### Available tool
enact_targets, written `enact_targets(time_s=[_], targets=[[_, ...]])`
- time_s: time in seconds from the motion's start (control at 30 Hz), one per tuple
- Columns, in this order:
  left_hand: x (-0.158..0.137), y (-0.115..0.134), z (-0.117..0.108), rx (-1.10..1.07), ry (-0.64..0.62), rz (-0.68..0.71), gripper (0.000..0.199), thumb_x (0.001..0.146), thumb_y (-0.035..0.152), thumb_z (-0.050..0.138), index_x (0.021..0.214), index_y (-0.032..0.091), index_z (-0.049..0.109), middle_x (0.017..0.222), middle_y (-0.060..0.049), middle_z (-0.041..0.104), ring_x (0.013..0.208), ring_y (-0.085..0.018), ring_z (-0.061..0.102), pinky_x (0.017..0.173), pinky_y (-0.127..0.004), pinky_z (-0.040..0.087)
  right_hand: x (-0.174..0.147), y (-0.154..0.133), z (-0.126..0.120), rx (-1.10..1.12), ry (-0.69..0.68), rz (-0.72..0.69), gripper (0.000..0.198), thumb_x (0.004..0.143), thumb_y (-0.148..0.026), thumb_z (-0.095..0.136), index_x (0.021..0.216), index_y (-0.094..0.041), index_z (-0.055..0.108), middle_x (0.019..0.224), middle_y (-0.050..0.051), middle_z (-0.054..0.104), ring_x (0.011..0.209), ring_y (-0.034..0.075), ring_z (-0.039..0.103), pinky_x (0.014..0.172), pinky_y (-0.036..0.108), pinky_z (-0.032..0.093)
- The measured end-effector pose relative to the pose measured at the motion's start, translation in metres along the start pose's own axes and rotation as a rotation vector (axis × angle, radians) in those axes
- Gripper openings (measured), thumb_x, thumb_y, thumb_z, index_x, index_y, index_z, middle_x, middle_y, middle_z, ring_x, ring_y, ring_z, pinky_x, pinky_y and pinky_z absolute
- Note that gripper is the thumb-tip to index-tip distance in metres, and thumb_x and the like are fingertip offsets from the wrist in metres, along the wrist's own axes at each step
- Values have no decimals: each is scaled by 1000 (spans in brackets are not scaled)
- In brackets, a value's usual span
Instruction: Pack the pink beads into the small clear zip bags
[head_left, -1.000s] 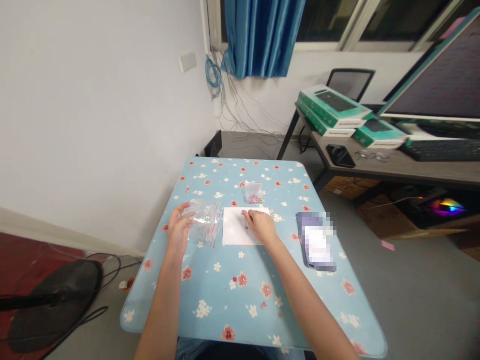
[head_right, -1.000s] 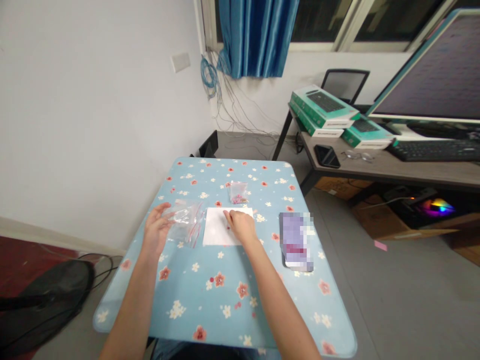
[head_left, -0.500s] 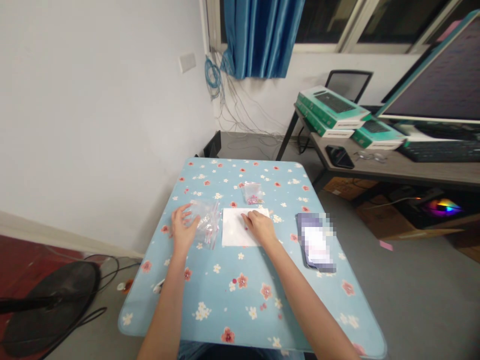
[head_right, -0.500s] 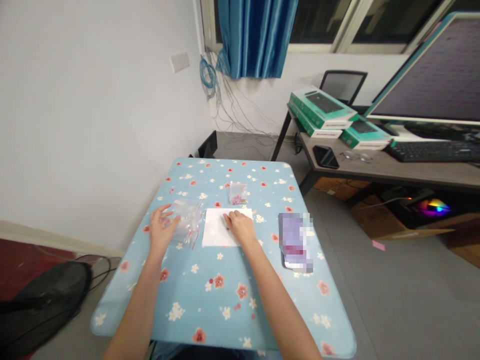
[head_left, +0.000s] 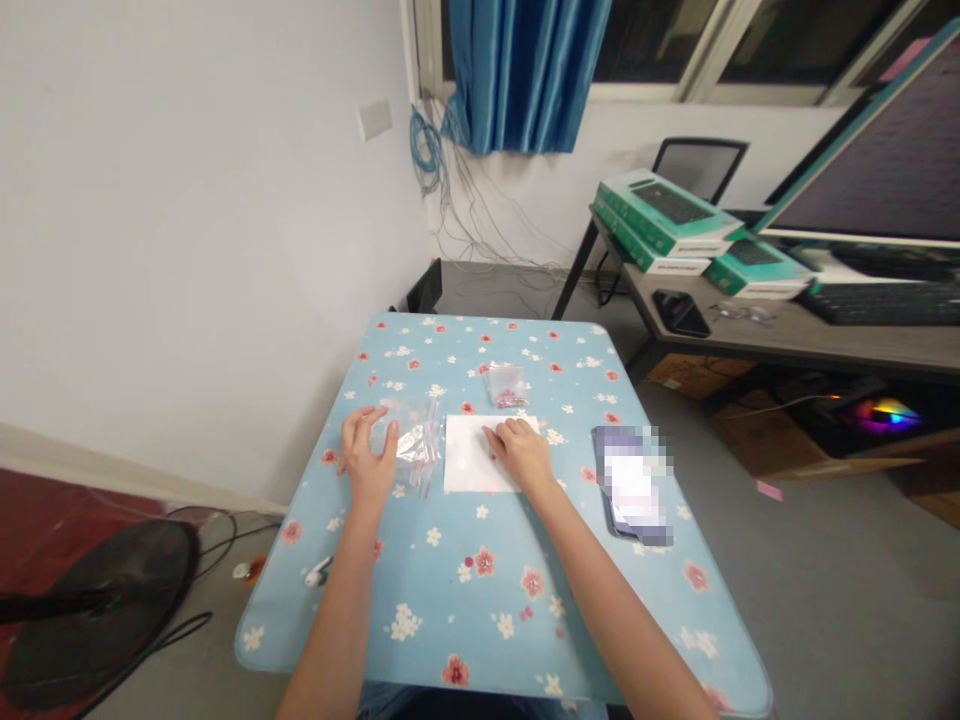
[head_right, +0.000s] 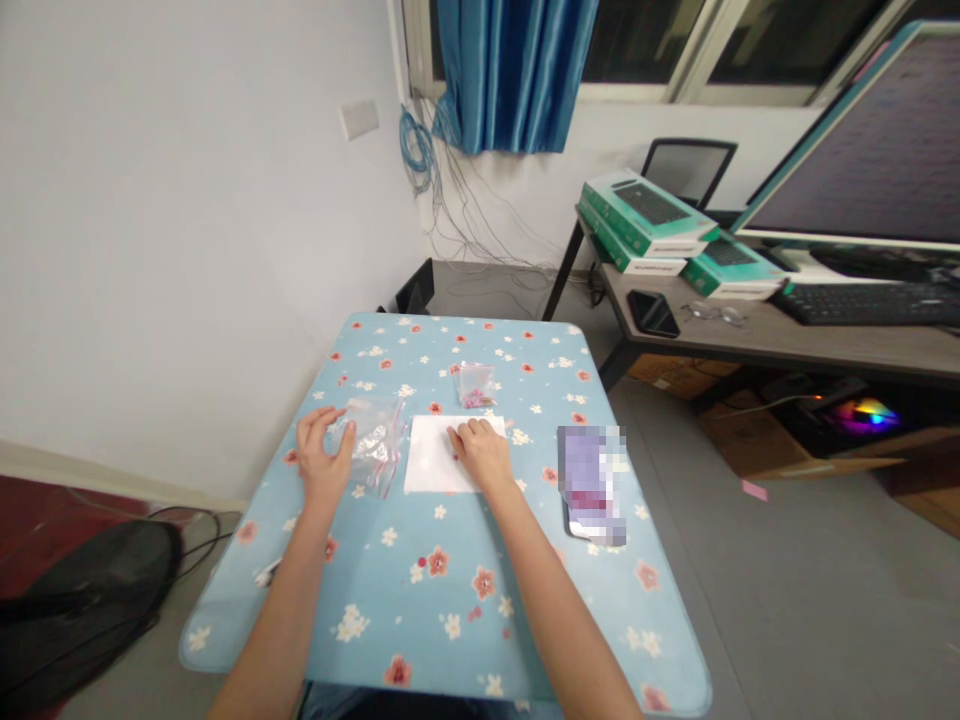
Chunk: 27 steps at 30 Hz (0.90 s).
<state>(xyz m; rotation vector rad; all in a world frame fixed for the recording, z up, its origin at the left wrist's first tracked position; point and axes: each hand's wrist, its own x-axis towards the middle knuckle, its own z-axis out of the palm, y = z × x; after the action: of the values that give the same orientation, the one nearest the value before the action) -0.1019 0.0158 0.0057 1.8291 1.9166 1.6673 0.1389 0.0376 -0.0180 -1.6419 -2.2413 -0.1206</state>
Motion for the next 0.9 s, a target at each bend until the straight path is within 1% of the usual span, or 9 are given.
enact_targets(time_s=[0.2,0.37,0.43,0.53,0.63,0.73,0.8,0.9], targets=[[1,0,-1,-7,31,-12,20,83,28,57,98,18,64,103,-8,56,101,-20,55,93,-35,43,0,0,-1,16,15,9,40,96,-38,38,68,-19,60,74,7,63,76,18,52,55,28,23],[0,-1,-1,-10,41,-2,20,83,28,57,98,17,64,102,-9,57,101,-20,55,90,-35,45,0,2,-6,153,101,73,41,95,-39,38,64,-20,55,69,5,60,73,17,51,60,27,27],[0,-2,-1,-11,48,0,19,83,28,57,97,17,65,101,-9,58,100,-20,56,88,-34,45,1,4,-10,247,161,144,43,95,-40,36,61,-20,51,65,4,57,68,17,49,62,27,28],[-1,-3,-1,-18,52,-12,19,82,28,58,96,18,65,101,-9,59,100,-20,56,88,-34,46,7,11,-15,426,237,334,46,95,-43,33,58,-21,47,57,1,51,58,15,45,59,27,29],[-2,-4,0,-29,46,-16,19,82,29,58,96,18,65,102,-8,59,101,-20,56,88,-34,46,17,22,-17,574,267,520,47,92,-49,32,61,-20,51,55,-1,52,54,14,45,56,26,29],[-3,-5,1,-29,43,-3,19,83,28,57,97,18,65,101,-8,60,100,-20,57,88,-34,46,28,34,-17,551,230,602,44,89,-51,37,73,-17,61,68,3,62,59,15,50,57,26,30],[-3,-5,2,-24,43,13,18,83,27,57,98,18,65,101,-8,60,99,-20,57,88,-34,46,34,40,-14,469,189,607,43,87,-51,40,82,-16,66,77,6,65,65,17,53,59,26,31],[-4,-5,2,-17,41,34,18,84,26,57,98,18,65,100,-8,60,98,-20,57,87,-34,46,40,46,-9,375,124,607,43,83,-51,45,92,-16,69,79,8,66,72,20,56,60,27,32]])
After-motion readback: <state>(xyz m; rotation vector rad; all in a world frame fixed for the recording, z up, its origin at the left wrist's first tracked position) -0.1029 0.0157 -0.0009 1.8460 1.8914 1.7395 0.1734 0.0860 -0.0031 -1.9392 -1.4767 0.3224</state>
